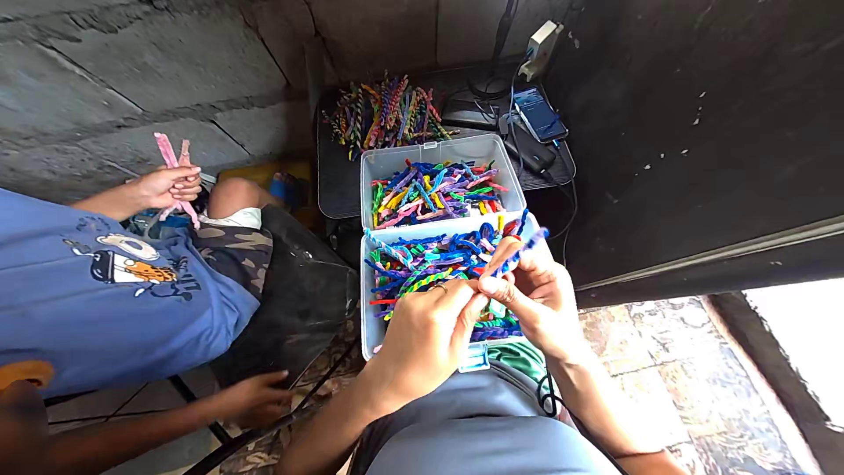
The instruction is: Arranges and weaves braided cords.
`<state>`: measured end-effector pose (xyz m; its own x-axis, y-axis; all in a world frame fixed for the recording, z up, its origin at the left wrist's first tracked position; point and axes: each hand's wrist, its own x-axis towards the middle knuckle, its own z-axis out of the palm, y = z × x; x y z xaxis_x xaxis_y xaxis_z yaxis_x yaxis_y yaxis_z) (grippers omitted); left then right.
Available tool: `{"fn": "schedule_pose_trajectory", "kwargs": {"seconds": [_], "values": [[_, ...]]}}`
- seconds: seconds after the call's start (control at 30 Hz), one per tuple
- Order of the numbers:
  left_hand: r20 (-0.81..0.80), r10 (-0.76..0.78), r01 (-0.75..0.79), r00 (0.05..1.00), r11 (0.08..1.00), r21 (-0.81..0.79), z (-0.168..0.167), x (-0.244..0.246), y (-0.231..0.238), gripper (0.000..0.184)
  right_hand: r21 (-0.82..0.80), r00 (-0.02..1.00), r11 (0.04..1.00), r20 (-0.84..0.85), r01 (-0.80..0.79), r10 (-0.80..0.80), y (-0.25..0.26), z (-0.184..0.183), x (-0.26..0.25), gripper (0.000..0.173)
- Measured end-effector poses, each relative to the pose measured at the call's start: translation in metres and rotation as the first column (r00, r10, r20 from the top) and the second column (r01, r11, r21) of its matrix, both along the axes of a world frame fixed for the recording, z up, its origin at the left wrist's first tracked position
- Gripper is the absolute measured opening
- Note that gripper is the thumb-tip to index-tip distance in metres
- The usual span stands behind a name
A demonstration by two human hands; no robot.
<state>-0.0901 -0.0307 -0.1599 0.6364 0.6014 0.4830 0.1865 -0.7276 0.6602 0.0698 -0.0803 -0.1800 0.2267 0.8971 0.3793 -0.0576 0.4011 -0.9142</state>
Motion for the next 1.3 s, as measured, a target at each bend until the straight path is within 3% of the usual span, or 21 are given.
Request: {"fn": "schedule_pose_trajectory", "kwargs": {"seconds": [0.07, 0.13, 0.2, 0.27, 0.33, 0.37, 0.43, 0.5, 0.57, 0.6, 0.67, 0.73, 0.83, 0.9, 0.93, 0.97, 1.03, 1.1, 1.13, 1.2, 1.3], "values": [[0.187, -0.252, 0.308, 0.949, 0.864, -0.398, 0.006, -0.007, 0.01, 0.027, -0.016, 0.967, 0.975, -0.136, -0.222, 0.217, 0.003, 0.0, 0.008, 0.002], [0.403, -0.372, 0.548, 0.836, 0.552, -0.628, 0.008, -0.008, 0.016, 0.025, 0.073, 0.897, 0.915, -0.18, -0.396, 0.403, 0.008, -0.004, 0.015, 0.012], [0.588, -0.382, 0.685, 0.714, 0.205, -0.699, 0.006, -0.006, 0.018, 0.026, 0.201, 0.828, 0.852, -0.21, -0.483, 0.519, 0.011, -0.009, 0.017, 0.014], [0.675, -0.352, 0.72, 0.649, -0.004, -0.694, 0.002, -0.005, 0.019, 0.022, 0.247, 0.827, 0.851, -0.224, -0.463, 0.515, 0.01, -0.01, 0.016, 0.011], [0.635, -0.363, 0.704, 0.682, 0.09, -0.704, 0.001, -0.006, 0.019, 0.021, 0.202, 0.893, 0.908, -0.196, -0.366, 0.404, 0.007, -0.008, 0.016, 0.006], [0.571, -0.375, 0.673, 0.73, 0.245, -0.698, 0.001, -0.006, 0.017, 0.021, 0.178, 0.929, 0.936, -0.16, -0.305, 0.333, 0.005, -0.006, 0.015, 0.004], [0.346, -0.36, 0.497, 0.867, 0.678, -0.541, 0.003, -0.008, 0.012, 0.024, 0.144, 0.984, 0.976, -0.055, -0.161, 0.17, 0.0, -0.003, 0.011, 0.005], [0.079, -0.172, 0.181, 0.982, 0.975, -0.132, 0.004, -0.007, 0.004, 0.028, 0.135, 0.999, 0.991, 0.043, 0.02, -0.026, -0.003, -0.001, 0.004, 0.01], [-0.038, 0.039, -0.031, 0.999, 0.982, 0.187, 0.003, -0.003, -0.005, 0.029, 0.15, 0.98, 0.978, 0.11, 0.147, -0.165, -0.005, 0.0, -0.002, 0.012], [-0.028, 0.043, -0.036, 0.999, 0.979, 0.198, 0.002, -0.003, -0.007, 0.029, 0.159, 0.976, 0.974, 0.118, 0.164, -0.183, -0.006, 0.001, -0.003, 0.012], [0.104, -0.146, 0.153, 0.984, 0.986, -0.065, 0.005, -0.008, -0.005, 0.03, 0.168, 0.989, 0.983, 0.117, 0.07, -0.09, -0.009, 0.005, 0.001, 0.01], [0.32, -0.357, 0.467, 0.878, 0.789, -0.4, 0.007, -0.016, 0.002, 0.03, 0.189, 0.988, 0.97, 0.065, -0.152, 0.143, -0.008, 0.006, 0.01, 0.008], [0.526, -0.461, 0.695, 0.715, 0.385, -0.608, 0.01, -0.02, 0.01, 0.026, 0.253, 0.912, 0.88, 0.034, -0.403, 0.408, -0.003, 0.005, 0.014, 0.022], [0.576, -0.466, 0.725, 0.671, 0.25, -0.642, 0.009, -0.02, 0.011, 0.025, 0.299, 0.899, 0.856, 0.017, -0.422, 0.437, -0.001, 0.006, 0.009, 0.013], [0.579, -0.47, 0.728, 0.666, 0.242, -0.641, 0.008, -0.02, 0.011, 0.025, 0.314, 0.909, 0.861, 0.013, -0.4, 0.418, -0.001, 0.005, 0.007, 0.01], [0.553, -0.475, 0.717, 0.684, 0.303, -0.627, 0.008, -0.021, 0.012, 0.024, 0.315, 0.928, 0.878, 0.026, -0.36, 0.371, -0.002, 0.005, 0.007, 0.009], [0.39, -0.443, 0.59, 0.807, 0.635, -0.498, 0.007, -0.021, 0.011, 0.026, 0.286, 0.969, 0.926, 0.106, -0.246, 0.224, -0.004, 0.005, 0.007, 0.009], [0.163, -0.263, 0.29, 0.951, 0.941, -0.175, 0.007, -0.018, 0.009, 0.03, 0.253, 0.975, 0.962, 0.216, -0.106, 0.051, -0.005, 0.004, 0.006, 0.011], [0.075, -0.135, 0.135, 0.988, 0.991, 0.001, 0.006, -0.015, 0.006, 0.03, 0.244, 0.97, 0.969, 0.242, -0.046, -0.015, -0.005, 0.002, 0.004, 0.011], [-0.011, 0.061, -0.056, 0.998, 0.971, 0.232, 0.001, -0.008, 0.002, 0.03, 0.227, 0.964, 0.973, 0.248, 0.036, -0.094, -0.003, 0.0, 0.003, 0.009], [-0.041, 0.126, -0.11, 0.991, 0.952, 0.286, -0.005, -0.003, 0.002, 0.03, 0.203, 0.955, 0.972, 0.248, 0.117, -0.166, -0.003, -0.001, 0.002, 0.009]]}}
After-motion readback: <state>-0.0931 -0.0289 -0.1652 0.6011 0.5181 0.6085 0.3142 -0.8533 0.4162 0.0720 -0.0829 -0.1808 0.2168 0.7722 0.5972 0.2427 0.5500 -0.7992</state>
